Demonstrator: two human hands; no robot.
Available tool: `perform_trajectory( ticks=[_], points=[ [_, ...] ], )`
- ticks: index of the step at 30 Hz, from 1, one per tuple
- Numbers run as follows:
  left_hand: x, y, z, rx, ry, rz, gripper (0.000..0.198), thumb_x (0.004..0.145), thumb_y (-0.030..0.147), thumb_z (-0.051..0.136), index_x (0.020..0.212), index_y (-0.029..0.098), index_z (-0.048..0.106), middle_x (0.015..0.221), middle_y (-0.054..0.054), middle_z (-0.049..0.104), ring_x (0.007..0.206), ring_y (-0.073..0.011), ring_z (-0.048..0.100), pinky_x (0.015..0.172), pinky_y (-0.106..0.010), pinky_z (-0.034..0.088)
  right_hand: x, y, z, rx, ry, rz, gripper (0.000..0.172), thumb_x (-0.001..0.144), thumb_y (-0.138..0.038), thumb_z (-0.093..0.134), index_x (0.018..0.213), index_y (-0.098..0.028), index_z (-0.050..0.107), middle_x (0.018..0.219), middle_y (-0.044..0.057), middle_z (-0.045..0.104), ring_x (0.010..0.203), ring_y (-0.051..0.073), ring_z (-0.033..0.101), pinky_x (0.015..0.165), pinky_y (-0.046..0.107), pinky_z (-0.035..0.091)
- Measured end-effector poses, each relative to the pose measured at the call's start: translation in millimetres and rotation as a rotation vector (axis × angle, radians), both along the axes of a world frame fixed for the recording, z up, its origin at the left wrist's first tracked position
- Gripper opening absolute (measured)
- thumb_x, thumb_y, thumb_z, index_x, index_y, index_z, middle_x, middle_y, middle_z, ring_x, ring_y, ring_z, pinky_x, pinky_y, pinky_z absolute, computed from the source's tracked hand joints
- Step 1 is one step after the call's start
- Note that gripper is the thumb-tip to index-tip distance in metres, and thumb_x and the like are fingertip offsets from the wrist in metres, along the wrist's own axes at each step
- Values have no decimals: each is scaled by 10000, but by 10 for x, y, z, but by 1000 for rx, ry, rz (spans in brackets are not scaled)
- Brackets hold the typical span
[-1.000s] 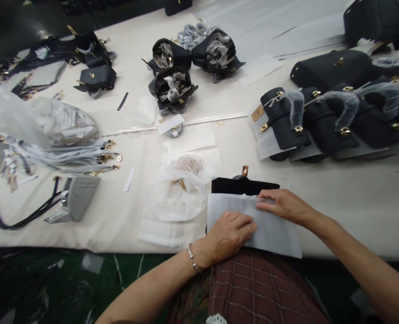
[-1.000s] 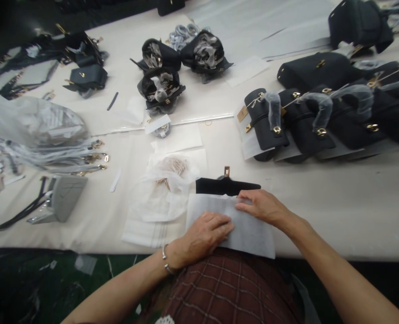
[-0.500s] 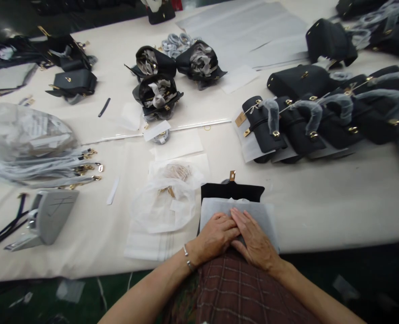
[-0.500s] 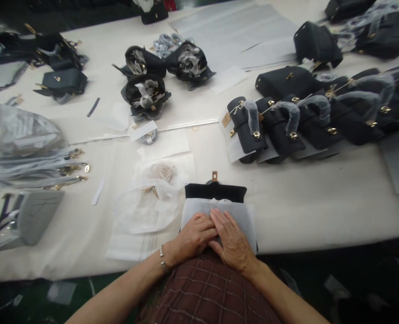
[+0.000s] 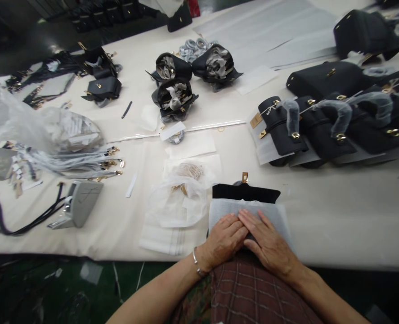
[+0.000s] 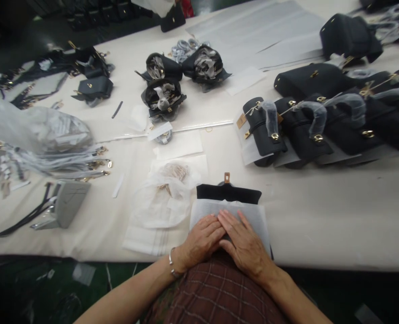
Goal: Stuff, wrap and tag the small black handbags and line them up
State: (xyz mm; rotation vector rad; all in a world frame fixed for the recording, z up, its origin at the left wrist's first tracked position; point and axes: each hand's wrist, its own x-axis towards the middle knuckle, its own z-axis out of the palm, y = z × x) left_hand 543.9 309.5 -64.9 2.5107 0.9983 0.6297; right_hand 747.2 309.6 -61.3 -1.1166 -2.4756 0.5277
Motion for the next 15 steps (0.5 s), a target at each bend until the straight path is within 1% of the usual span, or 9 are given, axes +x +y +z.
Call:
perform_trajectory(
  ticks=[2,4,7,10,13,15],
  points=[
    [-7,2,-2,-23,21,26,330,997,293,461,1274,141,556,1268,-109,660,1290,-191,535,1180,-412,354,-10,23,-11,24,-16,-44,635,965,-333,514,1541,-220,271,1489,116,474,1392,285,417,1196,581,266],
    [-15,20,11,-53,10,50,307,995,288,467,1254,158,567,1256,-91,671,1275,-183,548,1204,-440,297,-10,44,-14,14,-22,-81,581,975,-287,487,1526,-235,312,1489,100,477,1406,278,395,1203,588,239],
    [-36,98,57,-113,-32,52,270,1002,295,473,1221,180,581,1245,-66,678,1246,-156,568,1209,-431,262,27,88,-5,-77,39,-97,500,990,-233,429,1488,-249,383,1468,80,508,1400,246,409,1201,566,267],
    [-65,209,109,-172,-43,8,244,1017,284,457,1204,203,592,1255,-48,672,1222,-121,577,1202,-395,256,93,134,0,-165,156,-159,420,993,-235,434,1411,-257,469,1401,75,579,1346,229,485,1186,547,321],
    [-82,268,138,-182,-19,-29,249,1021,287,455,1209,205,594,1256,-49,670,1226,-124,571,1196,-394,258,138,152,-12,-216,235,-230,289,974,-272,502,1256,-255,566,1332,80,630,1287,238,549,1172,553,349],
    [-81,257,149,-161,12,-36,259,1022,287,450,1222,202,590,1251,-54,672,1234,-135,564,1191,-403,267,150,150,-22,-226,265,-237,185,959,-285,536,1124,-251,612,1285,82,659,1255,252,576,1167,570,351]
  ],
)
